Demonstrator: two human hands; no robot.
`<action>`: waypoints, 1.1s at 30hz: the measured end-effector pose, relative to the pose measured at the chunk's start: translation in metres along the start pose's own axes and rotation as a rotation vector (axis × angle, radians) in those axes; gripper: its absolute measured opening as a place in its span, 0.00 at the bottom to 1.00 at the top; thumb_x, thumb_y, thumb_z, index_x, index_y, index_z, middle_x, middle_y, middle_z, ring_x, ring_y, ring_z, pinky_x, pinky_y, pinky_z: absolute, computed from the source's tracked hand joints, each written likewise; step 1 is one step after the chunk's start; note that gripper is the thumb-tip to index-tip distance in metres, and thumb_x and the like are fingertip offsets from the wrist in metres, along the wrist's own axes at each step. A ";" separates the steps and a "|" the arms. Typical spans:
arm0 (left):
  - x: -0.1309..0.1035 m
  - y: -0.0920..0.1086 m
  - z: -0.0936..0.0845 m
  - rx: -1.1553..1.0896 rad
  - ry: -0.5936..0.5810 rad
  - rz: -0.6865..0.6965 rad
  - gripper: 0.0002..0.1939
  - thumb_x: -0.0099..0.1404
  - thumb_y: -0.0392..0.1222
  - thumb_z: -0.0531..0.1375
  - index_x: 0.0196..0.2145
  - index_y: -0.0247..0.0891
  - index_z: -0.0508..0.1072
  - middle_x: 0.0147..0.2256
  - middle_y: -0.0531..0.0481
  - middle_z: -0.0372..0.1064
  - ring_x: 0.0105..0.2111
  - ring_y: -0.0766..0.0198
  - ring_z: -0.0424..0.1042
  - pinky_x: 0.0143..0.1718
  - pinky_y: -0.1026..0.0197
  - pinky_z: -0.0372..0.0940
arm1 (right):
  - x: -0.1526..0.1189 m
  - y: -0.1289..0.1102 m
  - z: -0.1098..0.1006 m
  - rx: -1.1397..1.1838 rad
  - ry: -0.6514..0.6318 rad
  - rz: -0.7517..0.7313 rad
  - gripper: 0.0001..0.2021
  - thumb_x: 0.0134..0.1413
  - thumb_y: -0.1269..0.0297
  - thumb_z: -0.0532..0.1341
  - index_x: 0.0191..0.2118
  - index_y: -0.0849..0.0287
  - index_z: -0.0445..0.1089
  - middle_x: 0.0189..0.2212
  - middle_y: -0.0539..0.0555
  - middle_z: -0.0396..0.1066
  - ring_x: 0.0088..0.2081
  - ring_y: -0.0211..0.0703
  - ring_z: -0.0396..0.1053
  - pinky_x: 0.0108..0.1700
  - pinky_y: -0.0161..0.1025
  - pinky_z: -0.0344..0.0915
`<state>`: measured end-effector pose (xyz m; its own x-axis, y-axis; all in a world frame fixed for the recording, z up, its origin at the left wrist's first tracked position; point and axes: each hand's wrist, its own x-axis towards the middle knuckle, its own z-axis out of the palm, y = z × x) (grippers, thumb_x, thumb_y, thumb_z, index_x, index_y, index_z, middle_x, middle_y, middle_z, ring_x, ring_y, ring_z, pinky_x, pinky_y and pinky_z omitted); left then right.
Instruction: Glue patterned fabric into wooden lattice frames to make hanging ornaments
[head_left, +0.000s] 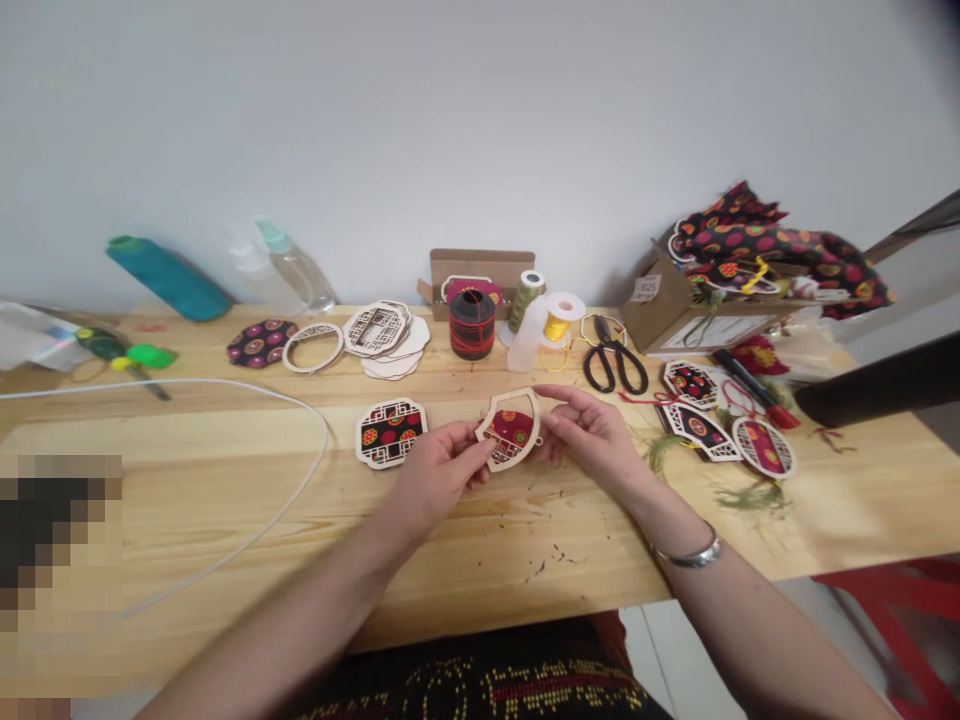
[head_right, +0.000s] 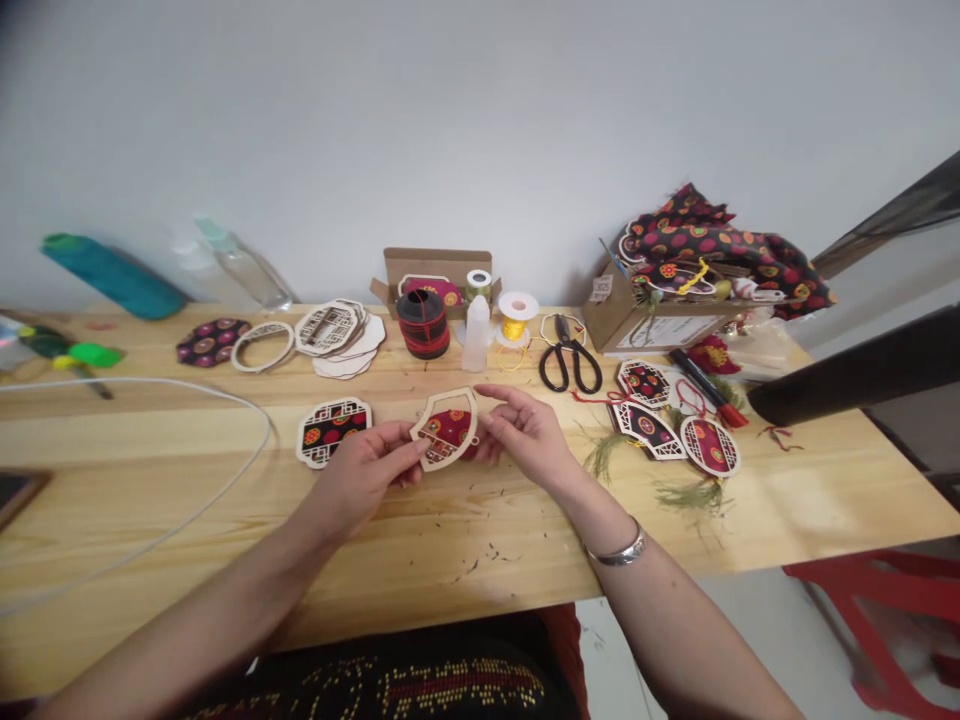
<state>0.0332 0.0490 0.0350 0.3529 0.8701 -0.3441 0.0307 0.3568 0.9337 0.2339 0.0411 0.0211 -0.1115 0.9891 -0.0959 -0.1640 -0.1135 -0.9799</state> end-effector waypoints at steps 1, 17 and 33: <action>0.000 -0.001 0.000 -0.012 0.014 0.017 0.07 0.58 0.43 0.62 0.29 0.36 0.74 0.19 0.55 0.68 0.20 0.70 0.65 0.24 0.66 0.60 | 0.000 0.000 -0.001 0.009 0.012 0.004 0.21 0.52 0.56 0.64 0.49 0.61 0.65 0.22 0.48 0.73 0.20 0.35 0.70 0.20 0.31 0.64; -0.006 0.000 -0.001 -0.145 0.187 0.195 0.12 0.63 0.48 0.59 0.38 0.37 0.74 0.34 0.48 0.75 0.25 0.70 0.70 0.26 0.65 0.64 | -0.001 0.000 -0.014 -0.344 0.023 -0.133 0.11 0.58 0.55 0.58 0.34 0.58 0.69 0.26 0.49 0.69 0.27 0.36 0.65 0.31 0.35 0.64; -0.001 -0.005 0.001 0.030 0.164 0.071 0.15 0.57 0.43 0.64 0.41 0.35 0.71 0.31 0.48 0.75 0.24 0.67 0.73 0.27 0.63 0.71 | -0.003 -0.003 -0.011 -0.533 -0.087 -0.210 0.27 0.42 0.58 0.70 0.51 0.55 0.70 0.40 0.54 0.75 0.36 0.42 0.72 0.39 0.42 0.71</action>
<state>0.0341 0.0464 0.0311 0.1984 0.9374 -0.2862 0.0395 0.2841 0.9580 0.2452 0.0395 0.0228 -0.2136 0.9715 0.1026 0.3222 0.1692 -0.9314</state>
